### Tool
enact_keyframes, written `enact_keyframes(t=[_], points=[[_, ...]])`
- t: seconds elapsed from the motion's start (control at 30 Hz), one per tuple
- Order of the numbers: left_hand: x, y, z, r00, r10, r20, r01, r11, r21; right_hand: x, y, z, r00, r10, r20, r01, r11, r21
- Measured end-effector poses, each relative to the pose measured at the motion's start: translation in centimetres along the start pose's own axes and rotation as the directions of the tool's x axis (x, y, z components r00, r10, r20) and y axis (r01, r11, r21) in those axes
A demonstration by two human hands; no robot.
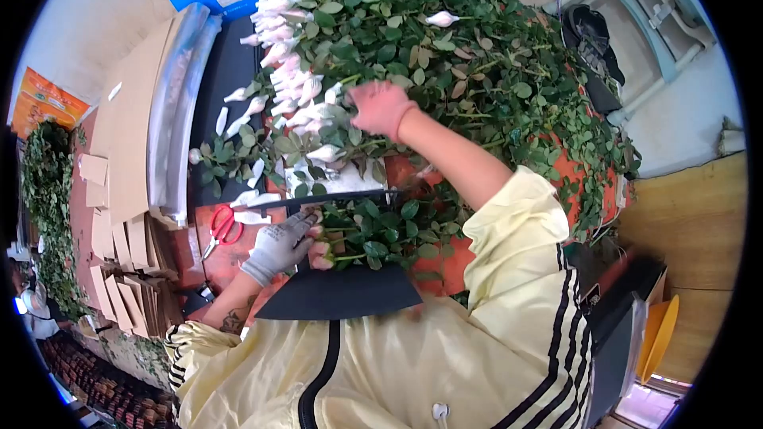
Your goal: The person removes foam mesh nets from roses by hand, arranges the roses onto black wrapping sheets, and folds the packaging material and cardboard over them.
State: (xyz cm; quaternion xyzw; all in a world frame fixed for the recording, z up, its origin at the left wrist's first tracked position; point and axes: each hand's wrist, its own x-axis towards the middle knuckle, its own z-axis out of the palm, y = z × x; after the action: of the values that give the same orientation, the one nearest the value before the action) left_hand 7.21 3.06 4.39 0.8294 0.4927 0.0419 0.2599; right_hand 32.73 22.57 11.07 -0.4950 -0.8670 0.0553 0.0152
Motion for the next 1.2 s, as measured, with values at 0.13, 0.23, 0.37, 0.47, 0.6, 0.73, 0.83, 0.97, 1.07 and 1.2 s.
enact_keyframes(t=[0.13,0.23,0.37,0.47,0.6,0.73,0.83,0.97,1.07,1.2], points=[[-1.6,1.7,-4.2,0.978,0.204,-0.044,-0.208,0.965,-0.160,0.6,0.9,3.6,0.985,-0.125,0.120,0.146,0.972,-0.182],[-2.7,5.1,-12.5,0.975,0.216,0.054,-0.138,0.775,-0.617,-2.1,0.2,-0.8,0.984,-0.131,-0.121,0.094,0.959,-0.269],[-0.3,5.5,-15.3,0.848,-0.072,-0.525,-0.327,0.707,-0.627,-8.6,0.4,-7.9,0.819,-0.134,-0.558,0.004,0.974,-0.228],[4.2,9.6,-17.7,0.877,0.011,-0.480,-0.279,0.825,-0.491,-12.2,-1.0,-10.5,0.780,-0.199,-0.593,0.012,0.953,-0.304],[7.3,12.2,-16.4,0.813,0.287,-0.507,-0.474,0.831,-0.291,-15.8,-1.6,-8.5,0.809,-0.218,-0.546,-0.003,0.927,-0.374],[6.9,13.9,-16.3,0.845,0.169,-0.507,-0.393,0.839,-0.376,-16.7,-1.8,-8.6,0.716,-0.202,-0.668,-0.020,0.951,-0.308],[6.3,13.3,-16.2,0.831,0.120,-0.544,-0.466,0.685,-0.561,-17.1,-3.5,-9.0,0.780,-0.143,-0.609,-0.028,0.965,-0.262],[3.8,11.6,-16.2,0.854,-0.028,-0.520,-0.427,0.535,-0.729,-16.7,-5.0,-8.8,0.795,-0.174,-0.581,0.012,0.962,-0.272],[1.8,9.3,-15.9,0.787,-0.112,-0.607,-0.493,0.477,-0.728,-16.1,-4.7,-8.5,0.740,-0.278,-0.612,0.021,0.920,-0.391],[-4.0,0.9,-16.9,0.451,-0.422,-0.787,-0.503,0.608,-0.614,-16.3,-1.4,-9.6,0.682,-0.278,-0.676,0.245,0.958,-0.147]])
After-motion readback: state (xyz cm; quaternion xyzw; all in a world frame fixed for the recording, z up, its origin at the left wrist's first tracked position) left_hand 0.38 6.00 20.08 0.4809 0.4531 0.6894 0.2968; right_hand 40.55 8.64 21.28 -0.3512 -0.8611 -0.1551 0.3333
